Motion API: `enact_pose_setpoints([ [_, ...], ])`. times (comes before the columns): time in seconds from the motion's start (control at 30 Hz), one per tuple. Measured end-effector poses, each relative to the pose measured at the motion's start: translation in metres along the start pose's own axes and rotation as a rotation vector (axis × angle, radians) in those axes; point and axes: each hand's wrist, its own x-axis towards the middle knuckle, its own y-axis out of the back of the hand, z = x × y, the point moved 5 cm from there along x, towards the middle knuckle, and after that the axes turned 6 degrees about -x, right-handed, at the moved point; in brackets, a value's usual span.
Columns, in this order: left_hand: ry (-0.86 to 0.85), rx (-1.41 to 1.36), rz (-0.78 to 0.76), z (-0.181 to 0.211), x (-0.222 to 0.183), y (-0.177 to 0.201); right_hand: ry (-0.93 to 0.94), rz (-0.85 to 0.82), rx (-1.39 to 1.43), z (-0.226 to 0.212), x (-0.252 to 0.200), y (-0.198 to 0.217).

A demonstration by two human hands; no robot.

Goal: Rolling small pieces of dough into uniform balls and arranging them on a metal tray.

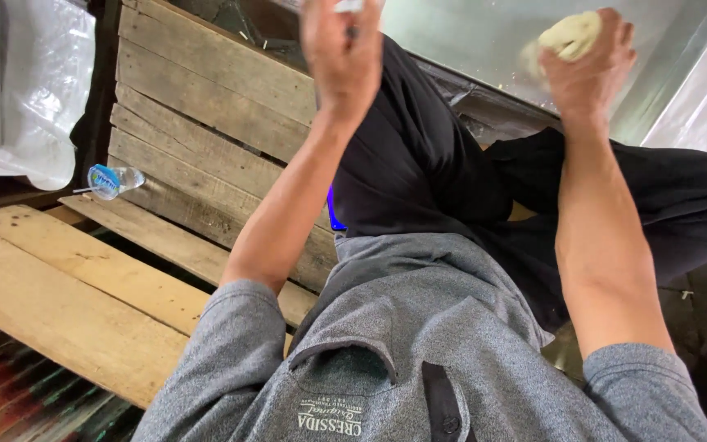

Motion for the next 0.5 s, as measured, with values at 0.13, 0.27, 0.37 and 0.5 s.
enact_pose_setpoints([
  [0.13, 0.127, -0.003, -0.312, 0.015, -0.002, -0.074, -0.352, 0.056, 0.643, 0.03, 0.003, 0.003],
  [0.27, -0.206, 0.125, -0.82, 0.009, -0.025, -0.151, -0.204, 0.067, 0.762, 0.022, -0.009, -0.002],
  [0.37, -0.369, 0.256, -0.995, -0.012, -0.042, -0.183, 0.053, 0.204, 0.274, 0.004, -0.007, 0.002],
  [0.5, -0.243, 0.236, -1.002, -0.043, -0.038, -0.195, 0.265, 0.262, 0.075, -0.001, -0.02, -0.019],
])
